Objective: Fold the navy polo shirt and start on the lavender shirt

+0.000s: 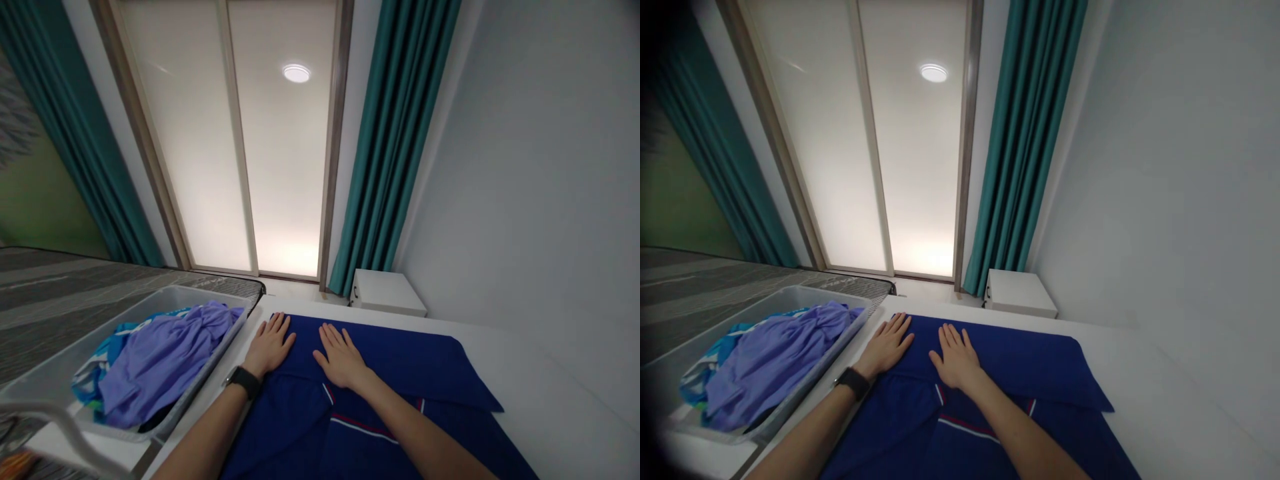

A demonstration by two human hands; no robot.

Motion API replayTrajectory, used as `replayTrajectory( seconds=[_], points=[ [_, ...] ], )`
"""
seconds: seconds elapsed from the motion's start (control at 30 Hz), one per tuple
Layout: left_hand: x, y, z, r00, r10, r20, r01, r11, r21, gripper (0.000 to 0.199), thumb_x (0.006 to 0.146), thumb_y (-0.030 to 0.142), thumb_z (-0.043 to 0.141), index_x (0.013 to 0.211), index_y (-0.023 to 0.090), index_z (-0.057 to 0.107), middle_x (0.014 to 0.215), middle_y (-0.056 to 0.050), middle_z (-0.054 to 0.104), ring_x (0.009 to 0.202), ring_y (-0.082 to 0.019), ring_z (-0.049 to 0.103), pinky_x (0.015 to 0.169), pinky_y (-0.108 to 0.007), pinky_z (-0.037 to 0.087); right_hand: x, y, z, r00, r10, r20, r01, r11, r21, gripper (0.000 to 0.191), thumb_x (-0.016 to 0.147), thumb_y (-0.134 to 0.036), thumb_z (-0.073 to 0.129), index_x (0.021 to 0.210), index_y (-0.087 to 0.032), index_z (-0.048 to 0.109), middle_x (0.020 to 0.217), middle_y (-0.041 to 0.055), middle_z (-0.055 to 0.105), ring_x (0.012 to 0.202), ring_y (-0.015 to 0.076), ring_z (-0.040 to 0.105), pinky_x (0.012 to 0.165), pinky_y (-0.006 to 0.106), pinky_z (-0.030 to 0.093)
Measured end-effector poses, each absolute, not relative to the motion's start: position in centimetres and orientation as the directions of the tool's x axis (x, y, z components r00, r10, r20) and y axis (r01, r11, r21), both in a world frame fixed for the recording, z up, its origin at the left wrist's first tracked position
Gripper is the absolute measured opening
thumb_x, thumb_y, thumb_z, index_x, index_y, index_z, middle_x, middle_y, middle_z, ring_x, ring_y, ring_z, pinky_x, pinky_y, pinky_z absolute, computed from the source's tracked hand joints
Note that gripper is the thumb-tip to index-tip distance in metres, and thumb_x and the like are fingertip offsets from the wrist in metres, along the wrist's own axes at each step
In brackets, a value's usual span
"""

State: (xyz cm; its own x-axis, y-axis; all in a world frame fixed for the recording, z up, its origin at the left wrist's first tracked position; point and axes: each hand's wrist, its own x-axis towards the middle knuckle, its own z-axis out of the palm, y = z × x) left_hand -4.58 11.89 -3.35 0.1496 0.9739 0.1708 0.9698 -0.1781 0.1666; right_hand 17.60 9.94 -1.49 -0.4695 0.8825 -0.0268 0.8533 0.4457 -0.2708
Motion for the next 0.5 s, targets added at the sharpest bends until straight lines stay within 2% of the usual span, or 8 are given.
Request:
replayTrajectory(
  seconds=[0.33, 0.5],
  points=[
    [-4.5, 12.2, -3.3, 0.142, 0.980, 0.138, 0.977, -0.161, 0.139, 0.056, 0.097, 0.044, 0.037, 0.146, 0.018, 0.041, 0.155, -0.009, 0.032, 0.146, -0.025, 0.022, 0.117, -0.046, 0.018, 29.1, 9.6, -2.5, -0.222, 0.974, -0.035, 0.968, 0.216, -0.129, 0.070, 0.098, -0.053, 0.017, 0.152, -0.009, 0.021, 0.159, 0.0082, 0.016, 0.147, 0.0209, 0.009, 0.119, 0.046, 0.005],
    [-4.4, 12.2, -3.1, 0.151, 0.982, 0.112, 0.984, -0.161, 0.077, 0.058, 0.098, 0.045, 0.034, 0.148, 0.017, 0.038, 0.156, -0.008, 0.029, 0.146, -0.024, 0.020, 0.117, -0.046, 0.018, 31.7, 9.2, -2.9, -0.188, 0.981, -0.041, 0.978, 0.183, -0.096, 0.071, 0.097, -0.055, 0.016, 0.152, -0.009, 0.021, 0.159, 0.0083, 0.017, 0.147, 0.0213, 0.011, 0.119, 0.046, 0.005]
  ],
)
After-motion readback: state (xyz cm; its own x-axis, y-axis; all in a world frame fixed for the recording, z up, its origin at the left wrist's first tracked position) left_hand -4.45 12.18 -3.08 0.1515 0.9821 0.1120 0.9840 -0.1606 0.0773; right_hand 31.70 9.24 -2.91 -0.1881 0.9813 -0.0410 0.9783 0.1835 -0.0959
